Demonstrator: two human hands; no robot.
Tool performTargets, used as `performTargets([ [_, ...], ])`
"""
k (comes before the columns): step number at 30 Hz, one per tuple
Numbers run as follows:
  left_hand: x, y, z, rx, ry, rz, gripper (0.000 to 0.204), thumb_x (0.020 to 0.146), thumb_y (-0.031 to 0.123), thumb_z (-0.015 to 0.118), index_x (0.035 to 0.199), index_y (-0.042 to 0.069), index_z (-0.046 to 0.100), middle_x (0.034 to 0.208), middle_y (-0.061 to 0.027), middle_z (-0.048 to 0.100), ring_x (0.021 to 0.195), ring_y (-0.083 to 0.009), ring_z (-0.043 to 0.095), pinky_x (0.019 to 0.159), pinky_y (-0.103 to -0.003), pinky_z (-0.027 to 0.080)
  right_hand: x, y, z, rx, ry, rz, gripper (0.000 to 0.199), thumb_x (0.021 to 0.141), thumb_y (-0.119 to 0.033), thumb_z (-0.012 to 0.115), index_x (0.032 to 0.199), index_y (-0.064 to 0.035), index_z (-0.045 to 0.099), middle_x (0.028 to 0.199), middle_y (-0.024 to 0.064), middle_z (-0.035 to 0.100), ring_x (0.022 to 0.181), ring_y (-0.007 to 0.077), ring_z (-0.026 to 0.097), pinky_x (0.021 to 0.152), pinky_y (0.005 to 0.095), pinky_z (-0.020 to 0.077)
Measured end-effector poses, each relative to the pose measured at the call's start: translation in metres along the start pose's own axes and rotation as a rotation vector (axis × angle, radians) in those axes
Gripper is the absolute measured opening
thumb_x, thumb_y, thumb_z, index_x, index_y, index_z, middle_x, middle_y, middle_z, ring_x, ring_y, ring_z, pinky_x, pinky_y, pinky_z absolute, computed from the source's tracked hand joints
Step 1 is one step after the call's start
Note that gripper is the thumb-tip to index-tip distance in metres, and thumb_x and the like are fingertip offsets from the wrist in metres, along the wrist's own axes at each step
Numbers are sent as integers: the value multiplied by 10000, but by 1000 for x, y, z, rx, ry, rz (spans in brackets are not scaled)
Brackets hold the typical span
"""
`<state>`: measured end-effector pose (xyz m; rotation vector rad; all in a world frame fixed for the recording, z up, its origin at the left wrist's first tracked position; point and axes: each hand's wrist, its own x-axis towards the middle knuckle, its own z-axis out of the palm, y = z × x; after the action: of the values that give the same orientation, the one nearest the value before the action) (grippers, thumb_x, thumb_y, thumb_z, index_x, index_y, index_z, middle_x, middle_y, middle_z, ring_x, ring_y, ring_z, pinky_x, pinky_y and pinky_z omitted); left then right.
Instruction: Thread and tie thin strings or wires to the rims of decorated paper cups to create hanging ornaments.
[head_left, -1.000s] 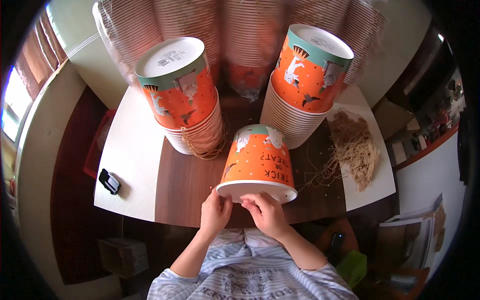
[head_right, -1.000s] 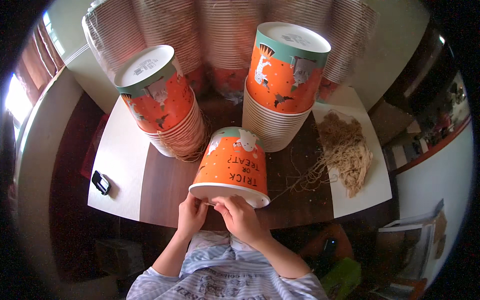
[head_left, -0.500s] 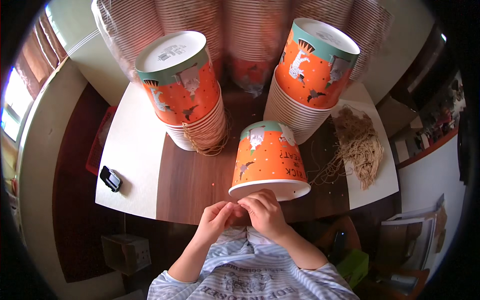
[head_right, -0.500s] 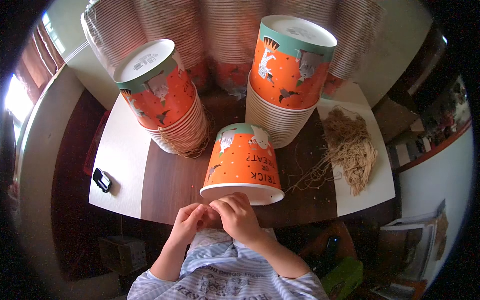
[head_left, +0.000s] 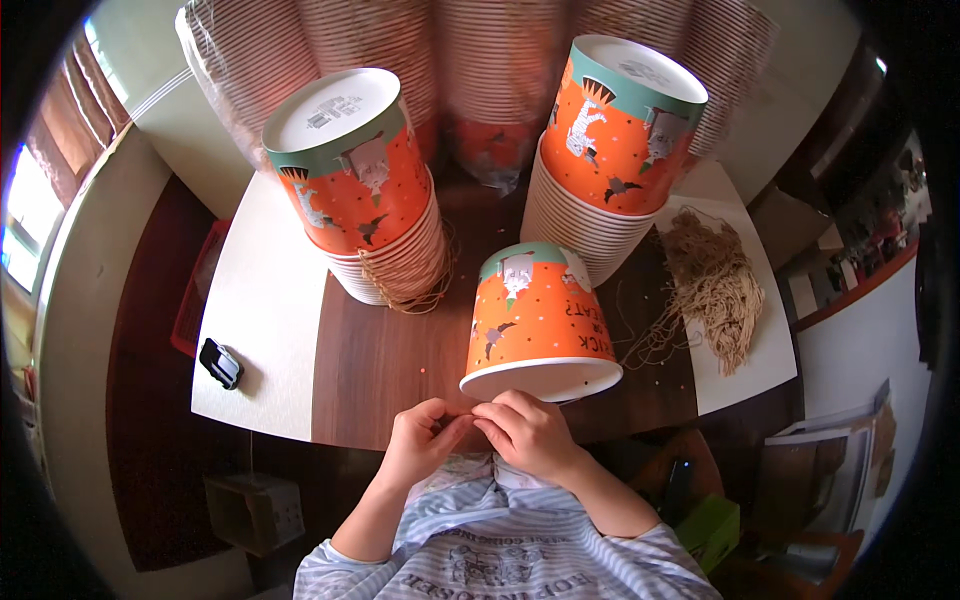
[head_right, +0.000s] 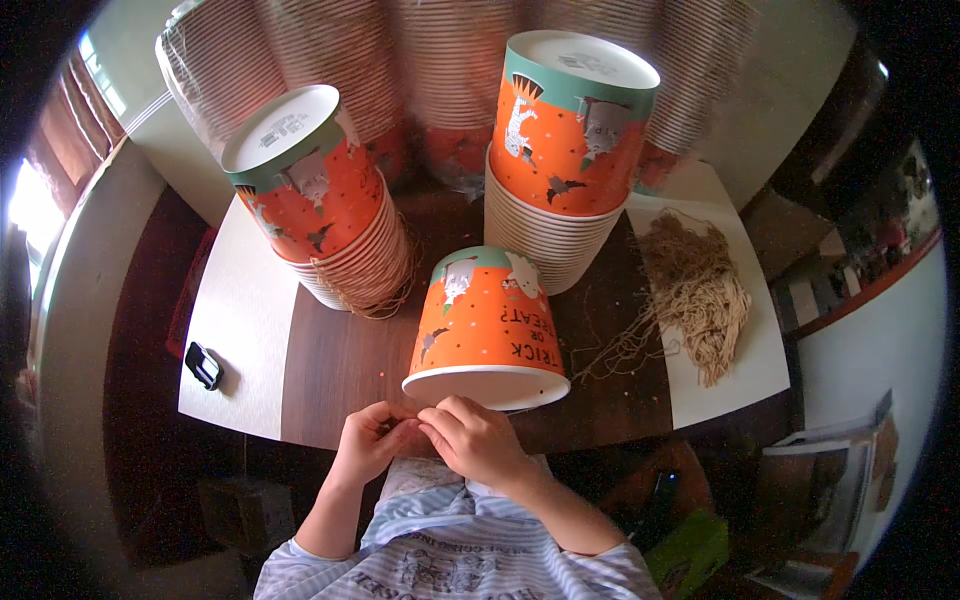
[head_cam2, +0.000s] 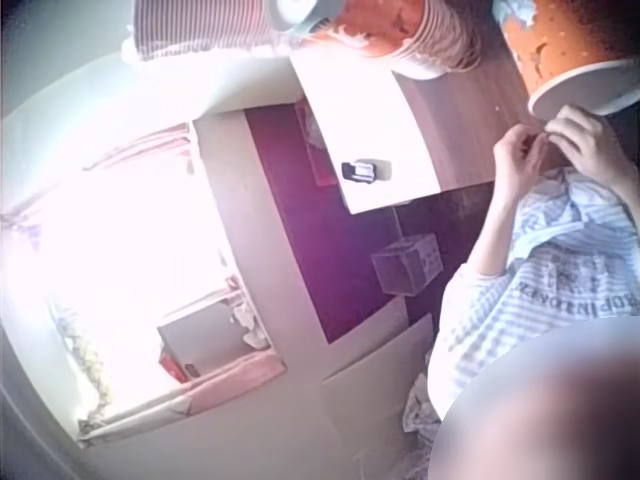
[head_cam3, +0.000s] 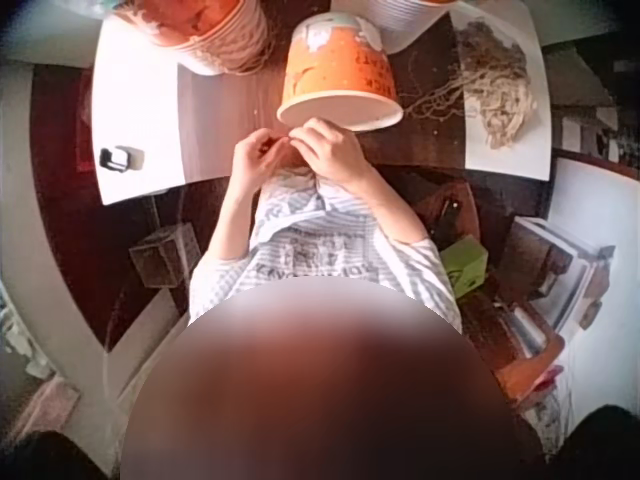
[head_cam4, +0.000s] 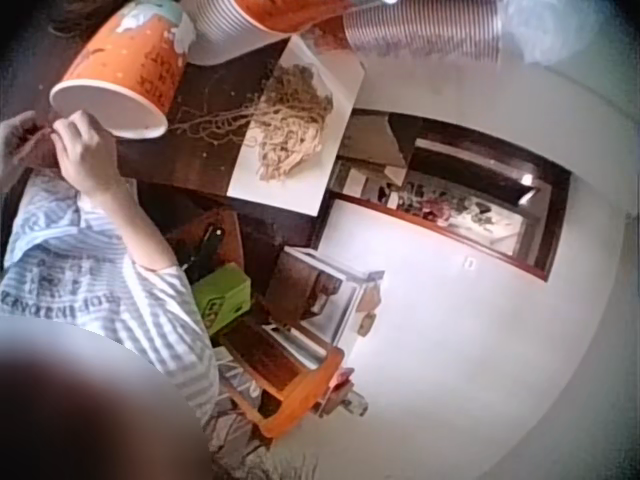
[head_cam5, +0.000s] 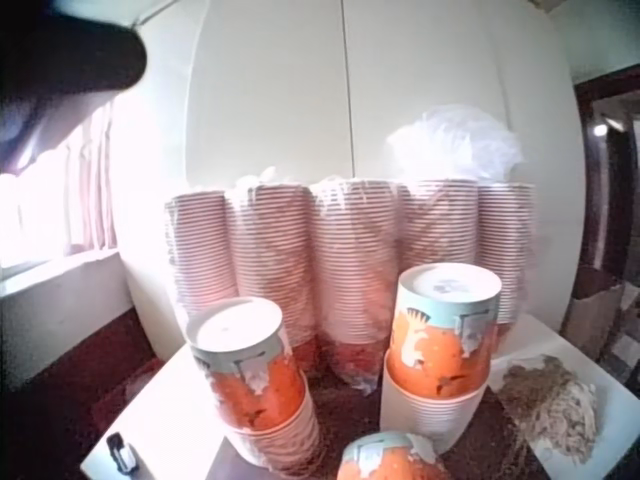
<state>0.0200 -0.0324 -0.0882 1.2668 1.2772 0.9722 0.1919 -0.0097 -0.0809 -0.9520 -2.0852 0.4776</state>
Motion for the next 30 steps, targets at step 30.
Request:
performTargets([
  [30,31,-15,19,47,378,205,89,792,37,628,797,-15,557,683,-46,626,639,-60,588,581,-205,489,32,13,18,74,352,105,128,658,-10,666,772,-50,625,737,85,589,671,250,590,585,338,479],
])
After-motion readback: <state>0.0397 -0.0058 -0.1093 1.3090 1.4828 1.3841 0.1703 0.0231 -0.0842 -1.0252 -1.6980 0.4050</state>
